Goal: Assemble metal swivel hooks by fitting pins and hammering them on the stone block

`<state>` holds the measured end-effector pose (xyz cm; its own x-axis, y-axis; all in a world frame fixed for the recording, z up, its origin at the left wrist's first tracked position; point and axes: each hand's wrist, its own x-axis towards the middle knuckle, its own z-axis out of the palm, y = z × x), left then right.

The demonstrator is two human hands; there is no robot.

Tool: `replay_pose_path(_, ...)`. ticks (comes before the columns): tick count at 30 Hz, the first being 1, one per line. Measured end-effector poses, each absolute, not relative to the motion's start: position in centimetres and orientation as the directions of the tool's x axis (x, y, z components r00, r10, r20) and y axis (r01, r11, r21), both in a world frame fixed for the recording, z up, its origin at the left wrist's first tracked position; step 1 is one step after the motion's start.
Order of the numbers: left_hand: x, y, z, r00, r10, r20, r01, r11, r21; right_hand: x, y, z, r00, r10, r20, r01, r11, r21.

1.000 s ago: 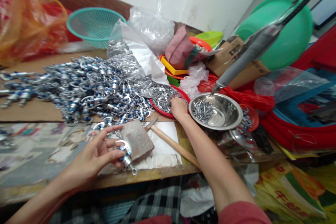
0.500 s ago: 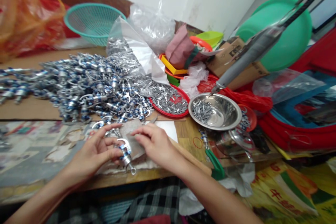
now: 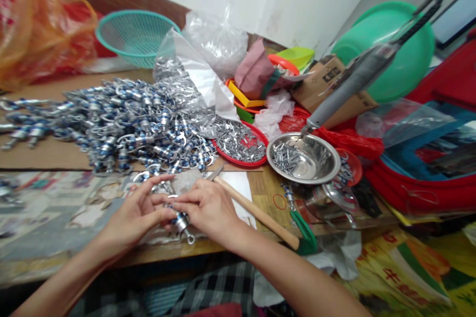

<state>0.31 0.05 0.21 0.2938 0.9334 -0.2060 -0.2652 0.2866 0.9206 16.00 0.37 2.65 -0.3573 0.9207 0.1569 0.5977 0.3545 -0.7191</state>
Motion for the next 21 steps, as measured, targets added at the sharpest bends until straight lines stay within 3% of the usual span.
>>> replay_pose_path(3,0.3,0.0,0.2,0.293,0.934,-0.207,-0.273,0.289,0.918,16.4,0.2,2.7,-0.323,0.907,0.269,0.528,0.408,-0.745)
replay_pose_path(5,0.3,0.0,0.2,0.282,0.936,-0.211,-0.282,0.291,0.914,17.7,0.2,3.0,-0.21,0.911,0.355,0.505,0.412,-0.758)
replay_pose_path(7,0.3,0.0,0.2,0.279,0.936,-0.213,-0.29,0.294,0.911,19.8,0.3,3.0,-0.094,0.922,0.375,0.605,0.353,-0.714)
replay_pose_path(11,0.4,0.0,0.3,0.275,0.936,-0.222,-0.301,0.303,0.904,24.3,-0.2,1.5,-0.128,0.987,0.093,0.89,0.156,-0.429)
replay_pose_path(14,0.4,0.0,0.2,0.262,0.938,-0.226,-0.3,0.302,0.905,25.8,-0.9,0.7,-0.129,0.991,-0.041,0.929,0.106,-0.355)
replay_pose_path(17,0.4,-0.1,0.1,0.262,0.94,-0.221,-0.3,0.297,0.907,25.5,-1.8,2.0,-0.116,0.987,0.106,0.886,0.152,-0.438)
replay_pose_path(21,0.4,-0.1,0.1,0.263,0.94,-0.218,-0.31,0.296,0.904,24.1,-3.8,5.2,-0.242,0.882,0.404,0.757,0.432,-0.49)
